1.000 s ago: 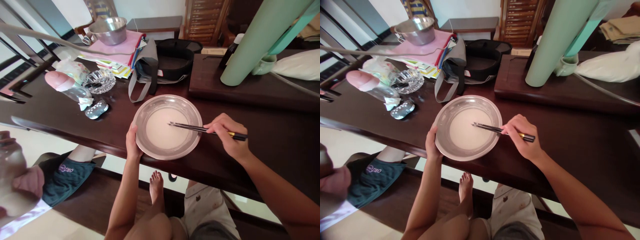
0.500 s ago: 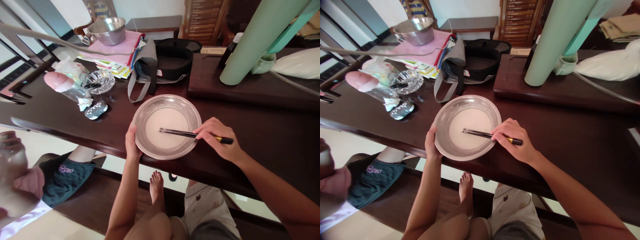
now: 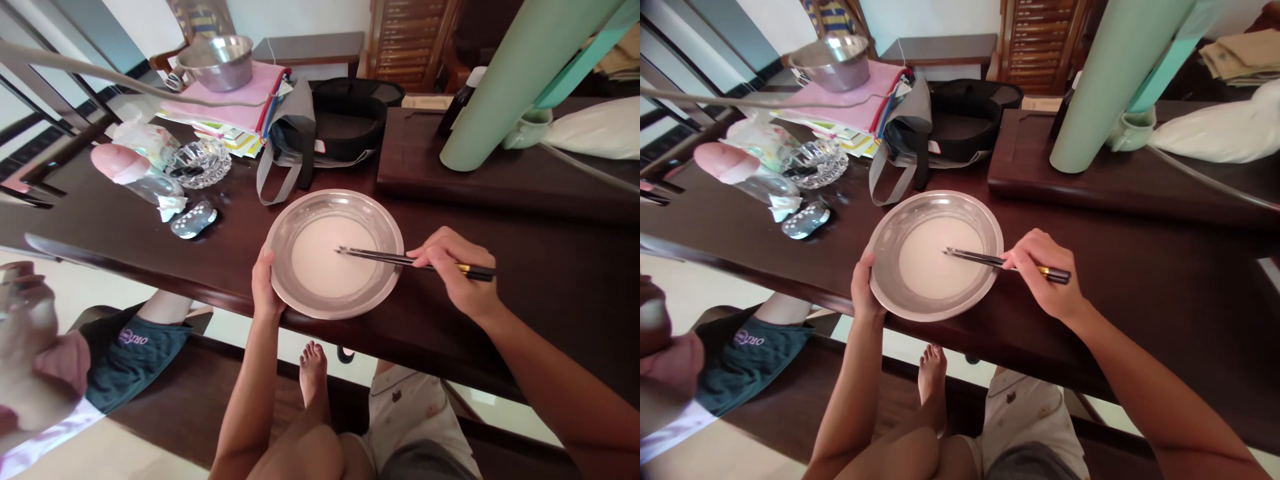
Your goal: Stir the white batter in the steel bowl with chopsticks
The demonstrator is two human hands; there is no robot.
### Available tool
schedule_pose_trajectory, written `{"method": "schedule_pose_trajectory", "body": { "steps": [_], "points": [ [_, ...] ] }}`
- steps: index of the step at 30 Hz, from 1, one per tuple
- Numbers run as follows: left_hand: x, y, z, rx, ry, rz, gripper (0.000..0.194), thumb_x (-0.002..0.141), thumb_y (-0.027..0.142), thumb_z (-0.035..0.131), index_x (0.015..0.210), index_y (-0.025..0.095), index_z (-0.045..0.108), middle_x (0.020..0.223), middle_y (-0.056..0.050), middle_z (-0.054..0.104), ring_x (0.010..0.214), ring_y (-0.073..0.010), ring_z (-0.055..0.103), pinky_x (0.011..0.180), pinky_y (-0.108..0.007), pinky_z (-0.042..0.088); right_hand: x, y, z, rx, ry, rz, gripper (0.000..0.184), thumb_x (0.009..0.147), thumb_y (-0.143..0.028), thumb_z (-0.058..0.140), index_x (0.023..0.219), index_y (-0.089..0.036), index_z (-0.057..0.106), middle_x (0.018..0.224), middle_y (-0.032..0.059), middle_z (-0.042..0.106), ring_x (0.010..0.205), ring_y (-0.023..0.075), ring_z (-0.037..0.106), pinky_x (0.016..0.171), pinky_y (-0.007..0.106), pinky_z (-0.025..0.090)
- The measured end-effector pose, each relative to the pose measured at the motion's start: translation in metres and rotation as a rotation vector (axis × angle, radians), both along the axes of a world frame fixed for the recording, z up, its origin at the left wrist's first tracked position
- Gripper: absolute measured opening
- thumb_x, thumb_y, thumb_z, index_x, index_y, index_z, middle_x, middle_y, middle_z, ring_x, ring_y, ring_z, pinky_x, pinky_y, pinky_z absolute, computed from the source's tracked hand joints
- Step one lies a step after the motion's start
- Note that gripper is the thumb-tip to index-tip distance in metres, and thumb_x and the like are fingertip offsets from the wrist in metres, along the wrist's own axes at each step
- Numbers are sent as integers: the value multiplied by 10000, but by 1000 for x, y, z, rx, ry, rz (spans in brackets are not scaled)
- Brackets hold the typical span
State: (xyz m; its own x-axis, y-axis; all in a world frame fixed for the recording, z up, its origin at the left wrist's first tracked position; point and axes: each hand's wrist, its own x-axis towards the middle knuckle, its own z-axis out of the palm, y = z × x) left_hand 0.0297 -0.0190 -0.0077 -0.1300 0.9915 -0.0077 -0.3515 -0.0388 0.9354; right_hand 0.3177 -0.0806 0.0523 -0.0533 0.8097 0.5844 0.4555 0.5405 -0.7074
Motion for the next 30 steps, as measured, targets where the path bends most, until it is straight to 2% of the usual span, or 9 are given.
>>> {"method": "schedule_pose_trajectory", "body": {
  "steps": [2, 5, 10, 14, 16, 20, 24, 26, 30],
  "points": [
    [0, 0, 0, -5, 9, 3, 406, 840, 431, 648, 1178, 220, 727, 1169, -58, 740, 1135, -288, 663, 951, -358, 537, 0, 0, 0, -16, 30, 40, 299, 946, -123, 514, 727, -235, 684, 744, 5, 727, 689, 165, 632, 687, 367, 478],
    [0, 0, -1, 6, 22, 14, 406, 840, 433, 644, 1173, 217, 727, 1168, -62, 739, 1148, -289, 656, 960, -355, 531, -2, -1, 0, -34, -56, 120, 212, 918, -124, 575, 797, -239, 706, 844, 12, 761, 790, 186, 661, 773, 388, 497],
    [0, 0, -1, 5, 9, -4, 396, 838, 439, 652, 1161, 223, 728, 1167, -58, 738, 1146, -285, 657, 966, -354, 524, -2, -1, 1, -23, 8, -6, 275, 937, -112, 531, 740, -233, 680, 772, 6, 733, 722, 162, 635, 704, 356, 481],
    [0, 0, 0, 2, 8, 1, 400, 838, 438, 654, 1166, 221, 726, 1172, -61, 737, 1163, -287, 649, 974, -355, 520, -4, -1, 0, -36, -57, 86, 230, 924, -120, 563, 767, -231, 690, 836, 14, 756, 782, 177, 663, 780, 381, 490],
    [0, 0, 0, 2, 11, 11, 404, 837, 437, 652, 1168, 218, 727, 1168, -63, 738, 1157, -290, 652, 967, -358, 525, -4, -1, 0, -32, -87, 60, 185, 909, -126, 594, 802, -230, 703, 876, 22, 764, 829, 189, 673, 809, 390, 487],
    [0, 0, -1, -6, -5, 16, 375, 835, 425, 660, 1143, 226, 739, 1141, -50, 747, 1139, -282, 661, 964, -351, 527, -2, -1, 0, -20, 17, -27, 288, 946, -119, 519, 732, -229, 676, 759, 6, 728, 709, 159, 631, 701, 359, 472],
    [0, 0, -2, 9, 1, 12, 363, 853, 409, 641, 1152, 226, 735, 1148, -47, 745, 1167, -275, 648, 983, -341, 514, -4, -2, 0, -41, -54, 115, 232, 924, -122, 559, 777, -234, 698, 835, 12, 760, 779, 177, 662, 765, 381, 488],
    [-1, 0, -3, 20, 28, 3, 382, 863, 421, 624, 1173, 222, 724, 1183, -57, 733, 1176, -284, 642, 986, -353, 513, -4, -1, 0, -27, -85, 89, 202, 910, -128, 584, 796, -236, 711, 867, 19, 767, 817, 191, 672, 795, 395, 489],
    [-3, 0, -4, 10, 55, -6, 398, 866, 449, 620, 1187, 234, 715, 1208, -56, 725, 1163, -288, 650, 983, -368, 515, -2, -1, -1, 17, 54, -5, 309, 947, -131, 509, 717, -235, 687, 747, 14, 731, 678, 170, 623, 671, 377, 463]
  ]
}}
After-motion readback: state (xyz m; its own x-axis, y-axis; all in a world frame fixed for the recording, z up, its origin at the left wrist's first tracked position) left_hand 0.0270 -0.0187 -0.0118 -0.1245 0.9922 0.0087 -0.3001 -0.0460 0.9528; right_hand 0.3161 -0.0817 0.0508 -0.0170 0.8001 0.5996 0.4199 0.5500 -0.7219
